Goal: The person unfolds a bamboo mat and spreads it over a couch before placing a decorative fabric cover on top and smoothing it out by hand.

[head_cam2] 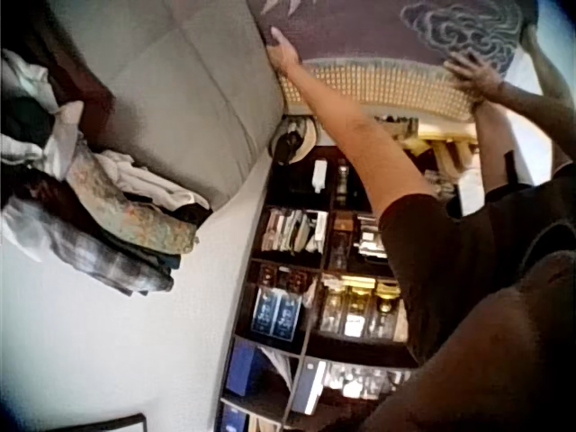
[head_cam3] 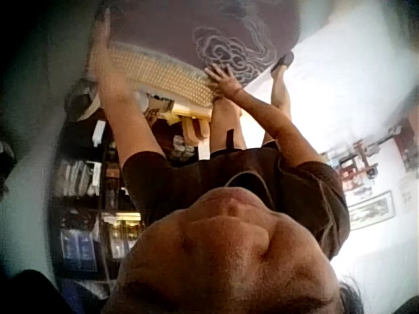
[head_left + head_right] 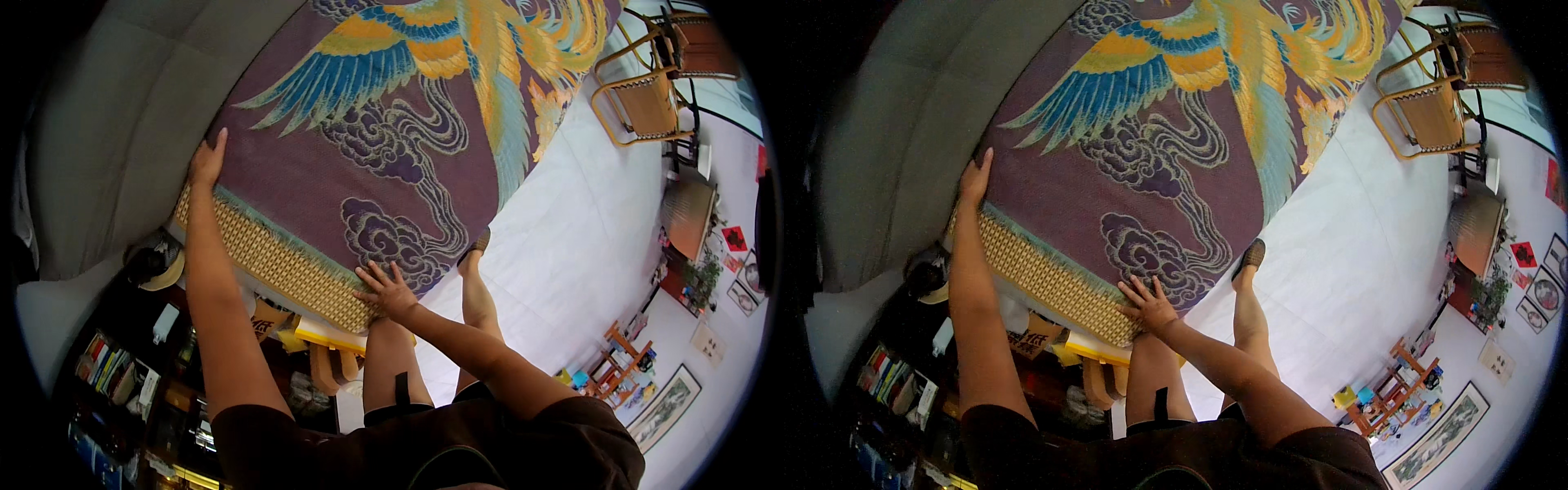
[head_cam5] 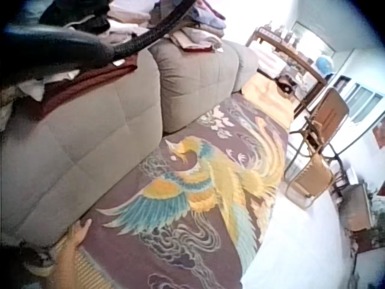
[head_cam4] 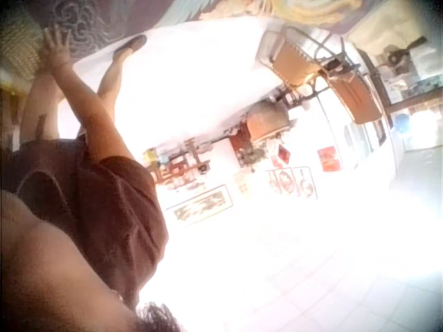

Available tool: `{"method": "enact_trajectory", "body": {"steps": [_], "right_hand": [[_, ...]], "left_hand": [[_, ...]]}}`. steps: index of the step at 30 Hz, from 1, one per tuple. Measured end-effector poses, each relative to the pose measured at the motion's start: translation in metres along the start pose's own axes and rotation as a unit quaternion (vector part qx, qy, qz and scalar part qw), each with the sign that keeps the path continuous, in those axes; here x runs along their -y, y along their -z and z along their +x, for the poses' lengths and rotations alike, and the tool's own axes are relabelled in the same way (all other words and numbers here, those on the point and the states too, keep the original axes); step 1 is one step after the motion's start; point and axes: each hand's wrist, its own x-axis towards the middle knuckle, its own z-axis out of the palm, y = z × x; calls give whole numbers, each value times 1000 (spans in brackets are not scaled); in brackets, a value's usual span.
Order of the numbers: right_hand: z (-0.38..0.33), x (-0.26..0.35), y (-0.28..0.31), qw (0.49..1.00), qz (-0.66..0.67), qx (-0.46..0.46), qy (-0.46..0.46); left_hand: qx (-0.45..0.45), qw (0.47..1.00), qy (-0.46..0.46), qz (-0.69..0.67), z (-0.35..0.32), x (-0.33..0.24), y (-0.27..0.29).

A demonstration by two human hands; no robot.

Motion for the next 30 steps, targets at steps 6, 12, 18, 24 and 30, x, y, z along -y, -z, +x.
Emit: {"method": "enact_trajectory", "body": {"steps": [6, 12, 18, 24, 30], "right_hand": [[4, 2, -12, 998, 47, -50, 14], [2, -6, -2, 999, 31, -5, 15], [-4, -11, -9, 1000, -10, 2, 0], [-8, -34, -23, 994, 62, -71, 47], [-70, -62, -36, 978, 1, -207, -3]], "left_hand": [[84, 991, 95, 41, 21, -7, 15], [-253, 935, 15, 249, -60, -55, -45], [-83, 953, -195, 215, -212, -94, -123], [-54, 965, -165, 197, -206, -97, -103], [52, 956, -134, 257, -211, -70, -47]]}}
